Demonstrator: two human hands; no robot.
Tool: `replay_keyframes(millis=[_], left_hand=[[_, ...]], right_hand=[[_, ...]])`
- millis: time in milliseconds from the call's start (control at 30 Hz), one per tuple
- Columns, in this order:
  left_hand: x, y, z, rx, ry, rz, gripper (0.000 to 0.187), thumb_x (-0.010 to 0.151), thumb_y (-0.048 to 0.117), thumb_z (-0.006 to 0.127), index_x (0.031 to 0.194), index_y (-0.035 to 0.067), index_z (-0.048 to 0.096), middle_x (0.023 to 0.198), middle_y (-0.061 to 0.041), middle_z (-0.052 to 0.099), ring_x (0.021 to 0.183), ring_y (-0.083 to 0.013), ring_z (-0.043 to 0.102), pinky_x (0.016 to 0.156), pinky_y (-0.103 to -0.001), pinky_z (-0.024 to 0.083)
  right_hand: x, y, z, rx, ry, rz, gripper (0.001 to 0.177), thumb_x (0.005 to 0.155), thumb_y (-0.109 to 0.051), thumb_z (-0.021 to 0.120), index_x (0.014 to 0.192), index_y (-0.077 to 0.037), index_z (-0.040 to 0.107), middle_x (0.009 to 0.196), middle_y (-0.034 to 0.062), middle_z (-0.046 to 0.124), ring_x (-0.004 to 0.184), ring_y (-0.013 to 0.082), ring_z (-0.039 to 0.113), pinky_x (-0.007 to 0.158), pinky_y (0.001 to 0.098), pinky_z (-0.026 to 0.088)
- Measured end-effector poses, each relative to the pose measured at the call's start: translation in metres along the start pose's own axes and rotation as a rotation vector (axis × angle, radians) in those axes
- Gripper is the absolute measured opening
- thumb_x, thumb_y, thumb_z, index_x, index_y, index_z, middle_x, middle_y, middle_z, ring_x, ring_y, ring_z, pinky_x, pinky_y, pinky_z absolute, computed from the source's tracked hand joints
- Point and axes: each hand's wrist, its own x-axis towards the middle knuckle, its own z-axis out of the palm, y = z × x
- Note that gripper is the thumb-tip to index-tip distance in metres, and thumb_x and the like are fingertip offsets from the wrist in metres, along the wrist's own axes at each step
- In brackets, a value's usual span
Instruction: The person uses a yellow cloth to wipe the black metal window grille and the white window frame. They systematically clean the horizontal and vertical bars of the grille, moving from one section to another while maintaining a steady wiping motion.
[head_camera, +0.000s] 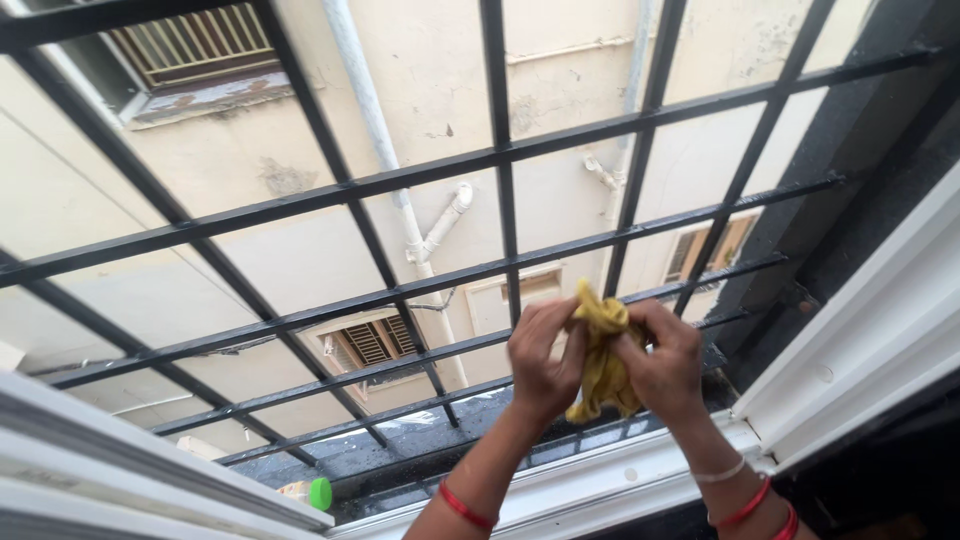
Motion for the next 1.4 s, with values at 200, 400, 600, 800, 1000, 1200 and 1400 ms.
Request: replay_keyframes(millis=[200, 400, 600, 800, 1000, 1200, 1400], left_hand=[[-0.022, -0.006, -0.024, 0.022, 0.354, -0.181, 0.013, 0.098, 0.015, 0.070, 0.103, 0.004, 0.065, 0.093, -0.007, 0.071, 0.083, -0.0137, 0.070, 0.075, -0.028, 0.061], [0.023, -0.025, -0.035, -0.044, 0.347, -0.437, 0.020, 0.101, 0.017, 0.063, 0.110, 0.004, 0.075, 0.093, -0.011, 0.070, 0.081, -0.0168, 0.069, 0.070, -0.032, 0.060], [0.039, -0.017, -0.051, 0.119, 0.136, -0.042, 0.023, 0.107, 0.016, 0.058, 0.120, 0.003, 0.071, 0.119, -0.016, 0.071, 0.118, -0.0314, 0.065, 0.101, -0.046, 0.049], [0.039, -0.037, -0.065, 0.289, -0.080, -0.105, 0.017, 0.100, 0.014, 0.059, 0.105, 0.006, 0.074, 0.085, -0.012, 0.068, 0.084, -0.0300, 0.063, 0.083, -0.045, 0.048], [0.038, -0.038, -0.086, 0.278, -0.316, -0.143, 0.017, 0.097, 0.017, 0.061, 0.103, 0.004, 0.070, 0.084, -0.013, 0.066, 0.086, -0.0343, 0.061, 0.075, -0.046, 0.051], [0.053, -0.054, -0.099, 0.258, -0.670, -0.291, 0.017, 0.100, 0.019, 0.058, 0.096, 0.004, 0.063, 0.086, -0.015, 0.064, 0.086, -0.0344, 0.062, 0.079, -0.048, 0.051], [0.055, -0.063, -0.099, 0.147, -0.612, -0.292, 0.014, 0.094, 0.015, 0.064, 0.096, 0.002, 0.063, 0.085, -0.014, 0.065, 0.085, -0.0327, 0.065, 0.079, -0.046, 0.051]], right_hand=[[0.006, -0.037, 0.040, 0.117, -0.025, -0.114, 0.017, 0.091, -0.002, 0.070, 0.108, -0.002, 0.073, 0.095, 0.0051, 0.073, 0.083, 0.0094, 0.070, 0.071, 0.0241, 0.059], [0.032, -0.062, 0.081, 0.234, 0.041, -0.064, 0.020, 0.099, -0.007, 0.068, 0.117, 0.002, 0.071, 0.102, 0.0070, 0.067, 0.090, 0.0116, 0.068, 0.078, 0.0247, 0.056], [0.042, -0.060, 0.101, 0.274, 0.053, -0.087, 0.018, 0.098, -0.009, 0.068, 0.113, -0.001, 0.074, 0.105, 0.0066, 0.068, 0.091, 0.0111, 0.070, 0.076, 0.0230, 0.057], [0.056, -0.032, 0.096, 0.039, -0.112, -0.189, 0.012, 0.098, -0.015, 0.067, 0.101, -0.007, 0.075, 0.081, 0.0021, 0.070, 0.073, 0.0114, 0.066, 0.068, 0.0275, 0.055], [0.066, -0.014, 0.080, -0.235, -0.356, -0.365, 0.023, 0.094, -0.033, 0.066, 0.087, -0.012, 0.074, 0.068, 0.0005, 0.065, 0.066, 0.0177, 0.059, 0.079, 0.0391, 0.040], [0.087, -0.006, 0.080, -0.426, -0.654, -0.239, 0.037, 0.088, -0.040, 0.071, 0.067, -0.011, 0.063, 0.061, 0.0021, 0.058, 0.065, 0.0201, 0.058, 0.078, 0.0403, 0.039], [0.096, 0.001, 0.082, -0.239, -0.729, -0.211, 0.033, 0.086, -0.040, 0.074, 0.073, -0.012, 0.063, 0.063, 0.0022, 0.060, 0.063, 0.0176, 0.062, 0.069, 0.0368, 0.047]])
